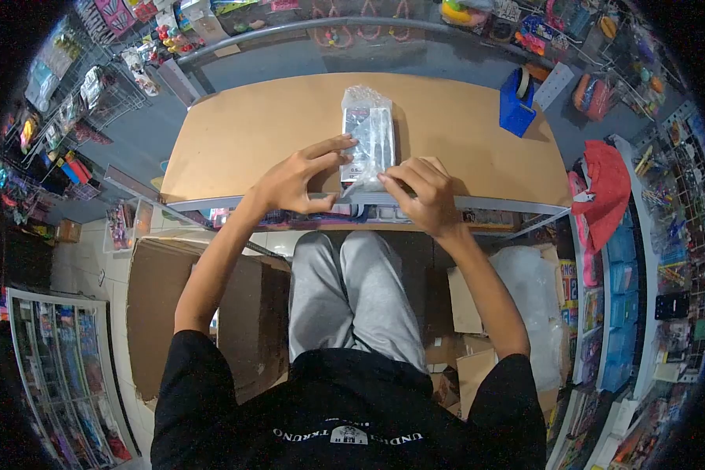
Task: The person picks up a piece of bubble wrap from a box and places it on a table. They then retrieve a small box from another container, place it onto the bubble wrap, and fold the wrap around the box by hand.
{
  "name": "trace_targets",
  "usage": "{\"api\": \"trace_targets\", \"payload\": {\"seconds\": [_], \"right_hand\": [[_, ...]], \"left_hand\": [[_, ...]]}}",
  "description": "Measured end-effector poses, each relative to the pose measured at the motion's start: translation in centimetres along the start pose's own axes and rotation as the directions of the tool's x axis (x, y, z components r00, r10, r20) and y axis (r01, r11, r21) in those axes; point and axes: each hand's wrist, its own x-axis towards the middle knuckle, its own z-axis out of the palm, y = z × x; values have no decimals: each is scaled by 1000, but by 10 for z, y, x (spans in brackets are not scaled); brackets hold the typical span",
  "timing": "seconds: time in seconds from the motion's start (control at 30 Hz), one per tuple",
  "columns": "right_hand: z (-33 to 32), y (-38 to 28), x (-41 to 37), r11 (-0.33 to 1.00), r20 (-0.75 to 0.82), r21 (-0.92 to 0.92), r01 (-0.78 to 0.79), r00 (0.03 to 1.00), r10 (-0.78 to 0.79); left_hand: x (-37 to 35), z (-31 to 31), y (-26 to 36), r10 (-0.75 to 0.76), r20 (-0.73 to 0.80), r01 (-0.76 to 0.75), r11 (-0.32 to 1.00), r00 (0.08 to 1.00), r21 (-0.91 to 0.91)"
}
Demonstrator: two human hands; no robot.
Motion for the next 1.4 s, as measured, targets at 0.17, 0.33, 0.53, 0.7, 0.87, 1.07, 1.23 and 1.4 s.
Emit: {"api": "trace_targets", "payload": {"seconds": [0.17,0.33,0.53,0.7,0.87,1.07,1.23,1.4], "right_hand": [[6,-6,0,973,-10,92,-213,977,214],[7,-2,-1,936,58,154,-317,948,312],[13,6,6,857,144,326,-400,917,373],[18,5,11,828,127,358,-433,900,416],[22,0,7,831,73,329,-448,890,450],[26,-2,7,893,-12,252,-373,921,389],[30,8,5,834,31,320,-450,884,466],[38,37,2,585,224,602,-544,818,530]], "left_hand": [[3,12,15,-44,-78,53,992,996,111],[2,18,13,-46,-117,59,993,992,105],[1,17,15,-62,-103,70,994,993,83],[1,19,14,-57,-117,64,996,991,59],[2,17,17,-49,-130,56,997,990,51],[3,17,15,-31,-146,39,998,989,54],[2,17,16,-74,-118,76,997,990,12],[2,17,18,-76,-116,74,997,990,-15]]}}
